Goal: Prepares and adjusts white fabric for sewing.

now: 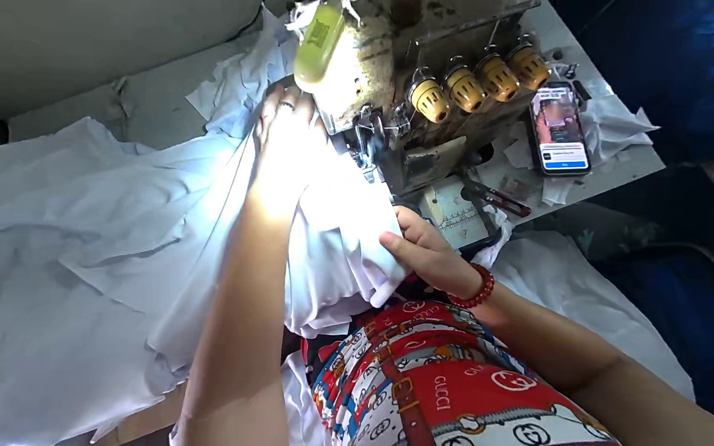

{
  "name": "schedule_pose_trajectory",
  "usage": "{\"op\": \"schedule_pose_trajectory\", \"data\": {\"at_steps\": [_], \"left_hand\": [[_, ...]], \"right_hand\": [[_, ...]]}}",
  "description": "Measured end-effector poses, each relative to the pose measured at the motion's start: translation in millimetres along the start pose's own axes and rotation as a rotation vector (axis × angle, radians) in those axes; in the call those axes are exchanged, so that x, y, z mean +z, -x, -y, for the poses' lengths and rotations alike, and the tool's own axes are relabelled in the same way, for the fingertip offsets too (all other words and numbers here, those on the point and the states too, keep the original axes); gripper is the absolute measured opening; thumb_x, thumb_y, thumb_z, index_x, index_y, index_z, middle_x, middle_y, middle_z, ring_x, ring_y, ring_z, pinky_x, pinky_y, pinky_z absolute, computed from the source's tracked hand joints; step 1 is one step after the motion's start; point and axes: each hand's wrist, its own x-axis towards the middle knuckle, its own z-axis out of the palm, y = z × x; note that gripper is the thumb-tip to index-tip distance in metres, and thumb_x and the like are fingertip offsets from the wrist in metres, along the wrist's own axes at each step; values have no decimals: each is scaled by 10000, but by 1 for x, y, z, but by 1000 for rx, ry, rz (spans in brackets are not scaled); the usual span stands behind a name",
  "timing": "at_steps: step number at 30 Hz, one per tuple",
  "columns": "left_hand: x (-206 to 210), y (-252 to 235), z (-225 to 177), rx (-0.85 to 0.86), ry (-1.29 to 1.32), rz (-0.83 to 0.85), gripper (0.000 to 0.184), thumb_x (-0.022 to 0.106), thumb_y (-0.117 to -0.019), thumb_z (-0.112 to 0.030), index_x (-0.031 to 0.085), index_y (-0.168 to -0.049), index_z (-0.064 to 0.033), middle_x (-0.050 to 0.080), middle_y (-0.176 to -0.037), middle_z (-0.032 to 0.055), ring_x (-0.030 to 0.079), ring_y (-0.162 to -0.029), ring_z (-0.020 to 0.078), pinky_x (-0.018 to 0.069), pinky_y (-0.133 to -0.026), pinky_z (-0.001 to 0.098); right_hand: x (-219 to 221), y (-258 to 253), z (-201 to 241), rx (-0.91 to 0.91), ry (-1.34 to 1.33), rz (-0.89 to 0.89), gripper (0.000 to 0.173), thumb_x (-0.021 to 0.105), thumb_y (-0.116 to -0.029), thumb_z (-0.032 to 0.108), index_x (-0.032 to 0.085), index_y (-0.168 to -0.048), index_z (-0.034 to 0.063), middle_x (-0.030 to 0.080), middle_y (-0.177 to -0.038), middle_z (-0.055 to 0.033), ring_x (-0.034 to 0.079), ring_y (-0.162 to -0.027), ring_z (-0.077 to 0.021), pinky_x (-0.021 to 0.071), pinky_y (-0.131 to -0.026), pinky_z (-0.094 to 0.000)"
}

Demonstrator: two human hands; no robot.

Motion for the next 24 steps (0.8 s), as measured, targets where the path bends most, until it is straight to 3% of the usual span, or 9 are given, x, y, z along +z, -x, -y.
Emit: {"op": "schedule_pose_trajectory", "data": {"at_steps": [4,6,8,11,13,15,18,21,24], "left_hand": [[-3,20,9,-17,207,-252,448,508,-1036,-207,563,-1433,-7,514,-1505,215,430,-1443,356,283,-1204,487],[-8,56,4,15,279,-364,412,540,-1026,-190,603,-1382,8,548,-1471,209,450,-1432,321,299,-1210,443],[-14,107,-6,13,256,-369,411,574,-1014,-228,607,-1301,65,562,-1395,272,472,-1387,377,332,-1184,486],[-7,187,-13,-152,210,-272,572,720,-929,-454,628,-1244,15,643,-1166,240,599,-1104,387,455,-954,556],[8,225,-11,-293,255,-88,464,768,-885,-363,683,-1112,32,676,-935,229,653,-818,388,513,-705,596],[7,247,-2,-307,321,-27,283,708,-936,-270,710,-980,10,686,-824,154,662,-717,264,542,-655,490],[-40,253,21,-311,355,-145,286,674,-979,-228,689,-981,58,679,-827,97,606,-681,54,530,-647,255],[-94,243,46,-297,254,-255,369,580,-1054,-252,666,-1151,94,705,-997,142,625,-767,-1,544,-725,197],[-113,211,71,-249,127,-291,384,514,-1083,-298,680,-1239,11,711,-1071,149,633,-829,7,516,-768,182]], "right_hand": [[3,6,-1,-1,18,-23,196,491,-1044,110,547,-1207,16,673,-892,-29,673,-804,-70,587,-750,-266],[1,18,-2,14,60,-29,204,494,-1049,122,543,-1214,13,680,-896,-9,674,-811,-40,584,-756,-239],[-2,35,-3,45,76,-6,222,498,-1045,115,555,-1223,-5,692,-936,0,675,-847,-17,582,-790,-220],[-10,66,-12,92,46,58,217,523,-1034,91,598,-1196,-33,703,-1002,2,675,-908,-7,581,-842,-216],[-13,81,-15,157,10,80,180,551,-1016,75,642,-1143,-15,716,-986,27,682,-903,-4,583,-843,-214],[-17,88,-16,218,-30,93,130,585,-996,56,677,-1078,14,728,-946,55,687,-874,3,586,-828,-211],[-18,88,-12,292,-40,93,78,635,-963,52,708,-989,54,733,-864,80,686,-806,14,584,-777,-199],[-16,84,-11,261,-98,113,77,658,-931,29,716,-962,69,739,-834,67,692,-783,0,589,-764,-206],[-10,82,-12,182,-148,121,101,669,-909,-5,711,-976,59,745,-831,56,700,-770,-9,597,-751,-210]]}}
